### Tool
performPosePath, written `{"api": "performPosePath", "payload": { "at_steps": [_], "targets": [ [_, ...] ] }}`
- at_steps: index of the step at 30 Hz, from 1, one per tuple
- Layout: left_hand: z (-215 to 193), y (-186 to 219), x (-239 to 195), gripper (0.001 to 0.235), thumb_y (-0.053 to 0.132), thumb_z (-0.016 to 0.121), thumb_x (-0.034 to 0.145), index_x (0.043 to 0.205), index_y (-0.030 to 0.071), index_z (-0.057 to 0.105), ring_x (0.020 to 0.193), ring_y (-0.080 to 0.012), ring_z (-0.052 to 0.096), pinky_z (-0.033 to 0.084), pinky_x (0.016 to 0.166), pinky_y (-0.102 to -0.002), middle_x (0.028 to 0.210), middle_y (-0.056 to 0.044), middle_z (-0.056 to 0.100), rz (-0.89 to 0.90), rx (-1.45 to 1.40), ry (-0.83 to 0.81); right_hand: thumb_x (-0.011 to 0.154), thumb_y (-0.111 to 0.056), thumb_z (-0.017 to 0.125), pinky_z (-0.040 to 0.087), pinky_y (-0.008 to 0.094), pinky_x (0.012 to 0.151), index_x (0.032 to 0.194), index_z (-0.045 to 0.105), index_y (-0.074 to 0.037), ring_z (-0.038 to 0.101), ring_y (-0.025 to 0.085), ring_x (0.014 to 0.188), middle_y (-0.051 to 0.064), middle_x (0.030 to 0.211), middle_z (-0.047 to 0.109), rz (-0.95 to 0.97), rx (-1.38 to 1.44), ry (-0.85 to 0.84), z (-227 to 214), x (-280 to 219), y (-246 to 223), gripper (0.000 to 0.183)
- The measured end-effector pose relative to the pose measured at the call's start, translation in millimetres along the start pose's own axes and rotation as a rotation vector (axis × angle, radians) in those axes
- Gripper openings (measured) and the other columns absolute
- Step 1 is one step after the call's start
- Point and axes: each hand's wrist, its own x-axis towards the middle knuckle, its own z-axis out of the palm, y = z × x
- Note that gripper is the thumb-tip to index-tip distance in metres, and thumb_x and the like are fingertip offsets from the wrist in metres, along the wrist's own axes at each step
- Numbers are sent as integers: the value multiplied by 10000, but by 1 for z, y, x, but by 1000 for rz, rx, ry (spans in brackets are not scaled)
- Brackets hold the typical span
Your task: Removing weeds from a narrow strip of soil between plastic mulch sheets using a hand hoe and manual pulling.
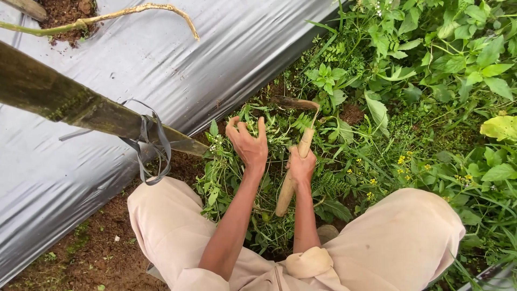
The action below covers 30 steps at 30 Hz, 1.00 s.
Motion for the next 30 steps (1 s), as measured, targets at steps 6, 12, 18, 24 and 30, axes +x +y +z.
{"api": "performPosePath", "payload": {
  "at_steps": [6, 12, 18, 24, 30],
  "targets": [
    [-14, 27, 20, 469, 225, 660, 1020, 1255, -109, 428, 1064, -475, 668, 578, 847, -603, 1180, -297, 552, -298, -104, -172, 860, -130, 678, 513, 326, 415, 784, 623, -73, 534, 141, 376, 48, 504, 535, 38, 167, -54, 10, -10, -5, 110],
    [13, -22, 25, 495, 336, 577, 1075, 1183, -144, 634, 662, -331, 684, 514, 629, -460, 741, -222, 666, -469, -108, -300, 871, -176, 665, 505, 326, 400, 768, 565, -70, 506, 125, 377, 35, 512, 509, 129, 189, -143, 45, -28, -6, 178],
    [58, -112, 1, 362, 336, 585, 1074, 1094, 16, 753, 458, -224, 558, 420, 514, -387, 547, -139, 618, -536, -251, -267, 895, -166, 673, 502, 327, 408, 777, 576, -61, 528, 140, 384, 56, 515, 521, 64, 138, -55, 45, -34, 2, 185],
    [51, -96, 2, 304, 305, 598, 1045, 1072, 72, 792, 580, -306, 602, 481, 628, -452, 622, -204, 640, -601, -275, -258, 914, -125, 652, 505, 321, 465, 792, 576, -33, 529, 157, 432, 74, 553, 548, 2, -81, -156, 51, -60, -13, 171],
    [51, -100, 0, 282, 317, 610, 1033, 1030, 116, 806, 598, -320, 623, 488, 628, -457, 626, -198, 653, -587, -262, -255, 888, -188, 695, 519, 335, 396, 735, 602, -95, 554, 151, 356, 63, 487, 562, 16, 101, 17, 60, -36, 26, 201]
  ]
}}
